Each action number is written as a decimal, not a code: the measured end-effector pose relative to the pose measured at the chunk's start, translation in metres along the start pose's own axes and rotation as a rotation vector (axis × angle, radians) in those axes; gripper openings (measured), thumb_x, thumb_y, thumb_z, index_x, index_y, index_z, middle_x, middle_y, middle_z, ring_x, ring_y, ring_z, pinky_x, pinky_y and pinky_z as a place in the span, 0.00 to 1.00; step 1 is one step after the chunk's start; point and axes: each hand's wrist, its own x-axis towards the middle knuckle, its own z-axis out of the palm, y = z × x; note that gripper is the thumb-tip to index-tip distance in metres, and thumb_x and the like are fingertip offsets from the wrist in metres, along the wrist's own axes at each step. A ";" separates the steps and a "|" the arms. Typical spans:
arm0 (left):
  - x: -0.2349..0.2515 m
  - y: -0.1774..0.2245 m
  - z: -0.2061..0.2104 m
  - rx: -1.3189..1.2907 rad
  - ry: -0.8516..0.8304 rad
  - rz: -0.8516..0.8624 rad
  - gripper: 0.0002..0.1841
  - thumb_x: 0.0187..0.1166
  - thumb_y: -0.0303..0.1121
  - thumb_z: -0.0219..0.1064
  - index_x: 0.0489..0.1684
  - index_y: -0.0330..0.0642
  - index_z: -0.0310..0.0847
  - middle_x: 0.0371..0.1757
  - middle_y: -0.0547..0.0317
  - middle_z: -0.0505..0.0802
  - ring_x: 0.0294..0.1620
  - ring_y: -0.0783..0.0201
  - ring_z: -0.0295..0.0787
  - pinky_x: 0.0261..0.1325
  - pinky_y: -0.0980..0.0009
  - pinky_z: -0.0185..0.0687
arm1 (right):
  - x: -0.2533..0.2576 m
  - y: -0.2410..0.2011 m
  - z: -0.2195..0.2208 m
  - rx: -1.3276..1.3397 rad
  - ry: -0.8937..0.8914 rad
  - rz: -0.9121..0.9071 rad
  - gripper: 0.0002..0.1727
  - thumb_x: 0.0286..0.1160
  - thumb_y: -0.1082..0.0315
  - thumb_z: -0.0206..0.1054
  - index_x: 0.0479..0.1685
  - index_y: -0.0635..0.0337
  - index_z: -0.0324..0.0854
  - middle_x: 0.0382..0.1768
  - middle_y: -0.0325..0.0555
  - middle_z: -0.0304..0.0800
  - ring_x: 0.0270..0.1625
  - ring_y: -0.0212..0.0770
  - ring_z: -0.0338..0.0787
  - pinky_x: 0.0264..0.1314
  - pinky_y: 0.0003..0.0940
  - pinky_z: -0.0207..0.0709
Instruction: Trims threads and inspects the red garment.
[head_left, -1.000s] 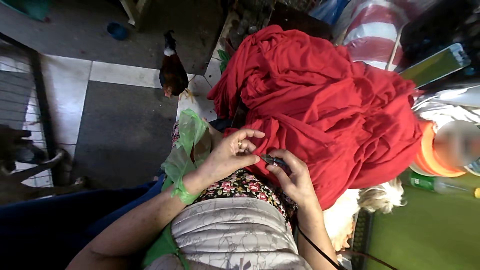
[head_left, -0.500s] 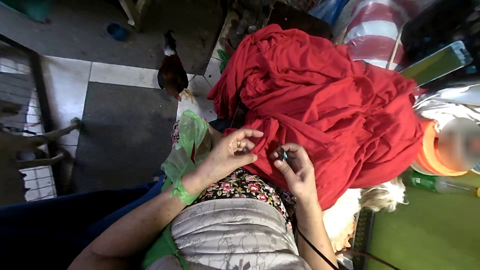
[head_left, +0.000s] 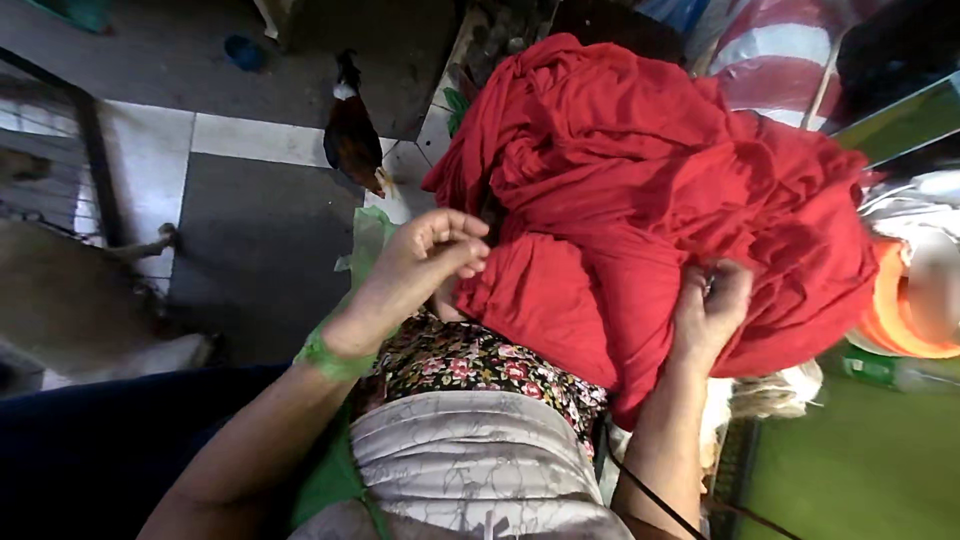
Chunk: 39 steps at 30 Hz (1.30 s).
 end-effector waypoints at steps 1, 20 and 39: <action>-0.004 -0.007 -0.002 0.114 -0.024 -0.042 0.11 0.86 0.30 0.62 0.61 0.42 0.81 0.46 0.57 0.93 0.38 0.67 0.91 0.42 0.71 0.90 | 0.000 0.002 0.004 -0.039 -0.006 0.063 0.16 0.82 0.68 0.62 0.60 0.72 0.77 0.42 0.49 0.84 0.39 0.28 0.81 0.45 0.26 0.76; -0.002 -0.024 0.019 -0.169 -0.372 -0.328 0.05 0.70 0.20 0.72 0.37 0.38 0.86 0.25 0.70 0.92 0.29 0.78 0.89 0.39 0.81 0.86 | -0.035 -0.061 -0.022 0.210 0.071 -0.259 0.21 0.76 0.68 0.69 0.64 0.63 0.68 0.55 0.38 0.80 0.44 0.22 0.80 0.42 0.18 0.75; -0.006 -0.018 0.029 -0.169 -0.289 -0.191 0.04 0.68 0.21 0.75 0.33 0.40 0.86 0.27 0.70 0.92 0.31 0.77 0.89 0.41 0.80 0.86 | -0.071 -0.078 0.031 0.444 -0.824 0.016 0.14 0.74 0.69 0.69 0.54 0.67 0.84 0.50 0.44 0.90 0.54 0.25 0.88 0.61 0.23 0.82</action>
